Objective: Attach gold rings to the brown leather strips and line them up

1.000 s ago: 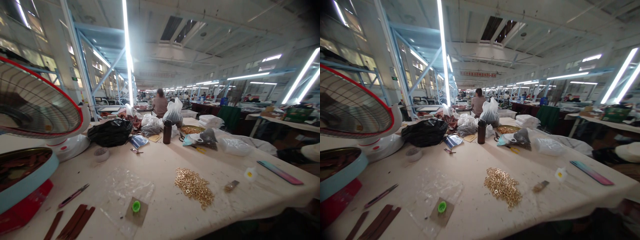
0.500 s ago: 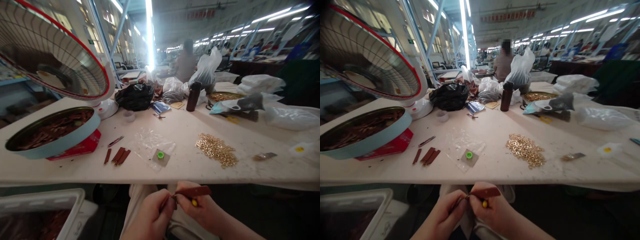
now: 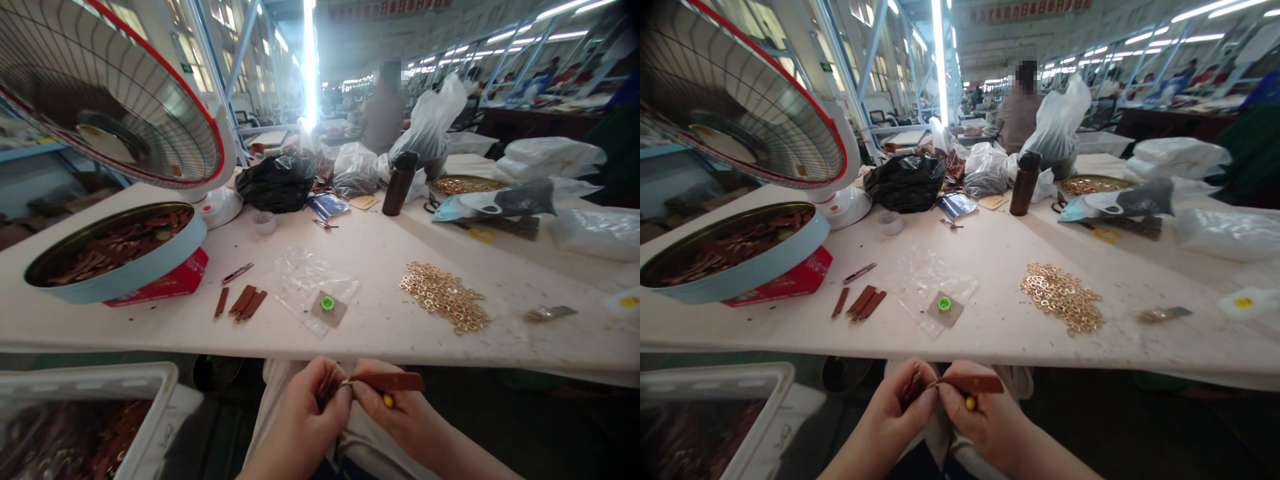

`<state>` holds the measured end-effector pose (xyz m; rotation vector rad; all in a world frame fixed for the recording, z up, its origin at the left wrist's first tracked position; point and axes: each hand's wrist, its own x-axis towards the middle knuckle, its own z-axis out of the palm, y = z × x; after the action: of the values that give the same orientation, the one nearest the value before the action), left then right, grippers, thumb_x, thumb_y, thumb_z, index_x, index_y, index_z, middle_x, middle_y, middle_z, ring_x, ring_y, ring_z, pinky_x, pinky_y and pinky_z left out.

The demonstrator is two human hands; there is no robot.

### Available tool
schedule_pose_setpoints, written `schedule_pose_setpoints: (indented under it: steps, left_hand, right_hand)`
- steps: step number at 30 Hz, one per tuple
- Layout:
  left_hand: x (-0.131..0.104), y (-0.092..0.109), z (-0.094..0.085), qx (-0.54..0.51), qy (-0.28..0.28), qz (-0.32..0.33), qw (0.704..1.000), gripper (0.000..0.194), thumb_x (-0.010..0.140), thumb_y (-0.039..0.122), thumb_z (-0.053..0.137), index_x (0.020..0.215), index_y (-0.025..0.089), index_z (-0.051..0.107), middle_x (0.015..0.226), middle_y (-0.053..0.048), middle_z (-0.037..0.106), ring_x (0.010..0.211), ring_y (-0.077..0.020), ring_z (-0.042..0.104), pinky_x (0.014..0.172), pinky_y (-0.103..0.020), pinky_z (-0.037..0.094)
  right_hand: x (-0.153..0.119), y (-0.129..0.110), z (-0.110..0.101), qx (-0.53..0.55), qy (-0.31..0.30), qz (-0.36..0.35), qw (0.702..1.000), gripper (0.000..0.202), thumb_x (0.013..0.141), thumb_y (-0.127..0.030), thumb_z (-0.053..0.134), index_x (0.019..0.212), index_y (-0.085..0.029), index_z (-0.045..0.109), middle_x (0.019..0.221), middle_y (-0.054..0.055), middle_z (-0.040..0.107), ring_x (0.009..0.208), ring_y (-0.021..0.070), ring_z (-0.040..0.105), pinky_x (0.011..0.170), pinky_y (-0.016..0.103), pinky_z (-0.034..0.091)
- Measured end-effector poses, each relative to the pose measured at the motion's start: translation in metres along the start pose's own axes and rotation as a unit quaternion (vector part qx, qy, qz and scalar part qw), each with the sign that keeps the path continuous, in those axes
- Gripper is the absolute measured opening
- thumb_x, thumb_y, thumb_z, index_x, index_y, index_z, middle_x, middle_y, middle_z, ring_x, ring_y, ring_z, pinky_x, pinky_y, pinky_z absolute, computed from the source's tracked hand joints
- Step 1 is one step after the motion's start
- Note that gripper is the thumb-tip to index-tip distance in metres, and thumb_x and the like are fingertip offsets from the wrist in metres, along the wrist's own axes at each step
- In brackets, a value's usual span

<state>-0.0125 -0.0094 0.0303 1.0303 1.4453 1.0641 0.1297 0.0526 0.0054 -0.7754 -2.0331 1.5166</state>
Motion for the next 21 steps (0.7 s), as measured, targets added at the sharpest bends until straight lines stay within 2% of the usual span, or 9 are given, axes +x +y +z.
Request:
schedule_pose_setpoints:
  steps: [3,7,11,15,18,21]
  left_hand:
    - [-0.001,0.003,-0.001,-0.003,0.016,-0.01,1.0,0.015,0.07,0.03,0.053,0.064,0.02,0.044,0.058,0.005,0.038,0.056,-0.011,0.035,0.053,-0.022,0.03]
    - [-0.002,0.001,-0.003,-0.018,0.009,-0.018,1.0,0.015,0.069,0.03,0.054,0.064,0.019,0.045,0.058,0.005,0.039,0.057,-0.0111,0.035,0.054,-0.022,0.03]
    - [-0.003,-0.002,-0.005,-0.076,-0.003,-0.036,0.996,0.019,0.069,0.033,0.057,0.066,0.019,0.045,0.061,0.005,0.039,0.059,-0.0108,0.035,0.056,-0.022,0.03]
    - [-0.004,-0.005,-0.011,-0.084,-0.003,-0.045,0.995,0.024,0.07,0.037,0.059,0.066,0.019,0.044,0.062,0.005,0.039,0.059,-0.0101,0.036,0.056,-0.021,0.031]
    - [-0.004,-0.009,-0.016,-0.057,-0.009,-0.032,0.998,0.026,0.073,0.039,0.06,0.067,0.018,0.046,0.062,0.005,0.042,0.059,-0.01,0.037,0.056,-0.021,0.031]
    - [-0.004,-0.013,-0.019,-0.078,-0.021,-0.024,0.996,0.031,0.071,0.043,0.063,0.066,0.017,0.046,0.06,0.005,0.042,0.057,-0.0091,0.036,0.054,-0.021,0.029]
  right_hand:
    - [-0.001,0.001,-0.003,0.065,-0.018,0.039,0.997,0.026,0.086,-0.041,0.045,0.078,-0.018,0.055,0.066,-0.001,0.047,0.061,0.0141,0.043,0.055,0.025,0.036]
    - [0.001,0.0,-0.003,0.115,-0.007,0.088,0.989,0.03,0.08,-0.047,0.053,0.074,-0.018,0.055,0.062,-0.002,0.045,0.059,0.0129,0.04,0.054,0.024,0.034]
    - [0.005,0.004,0.003,0.155,0.012,0.109,0.982,0.035,0.076,-0.053,0.056,0.073,-0.018,0.056,0.062,-0.003,0.044,0.06,0.0127,0.04,0.057,0.024,0.034]
    - [0.005,0.005,0.006,0.17,0.006,0.111,0.979,0.036,0.075,-0.053,0.058,0.075,-0.018,0.056,0.061,-0.004,0.043,0.058,0.0113,0.037,0.055,0.023,0.032]
    - [0.005,0.001,0.006,0.153,-0.001,0.115,0.981,0.034,0.075,-0.05,0.06,0.075,-0.017,0.055,0.063,-0.004,0.045,0.059,0.0113,0.038,0.055,0.023,0.031]
    - [0.005,-0.003,0.007,0.156,0.011,0.118,0.981,0.033,0.075,-0.05,0.061,0.073,-0.017,0.055,0.063,-0.003,0.045,0.06,0.0116,0.038,0.056,0.024,0.031]
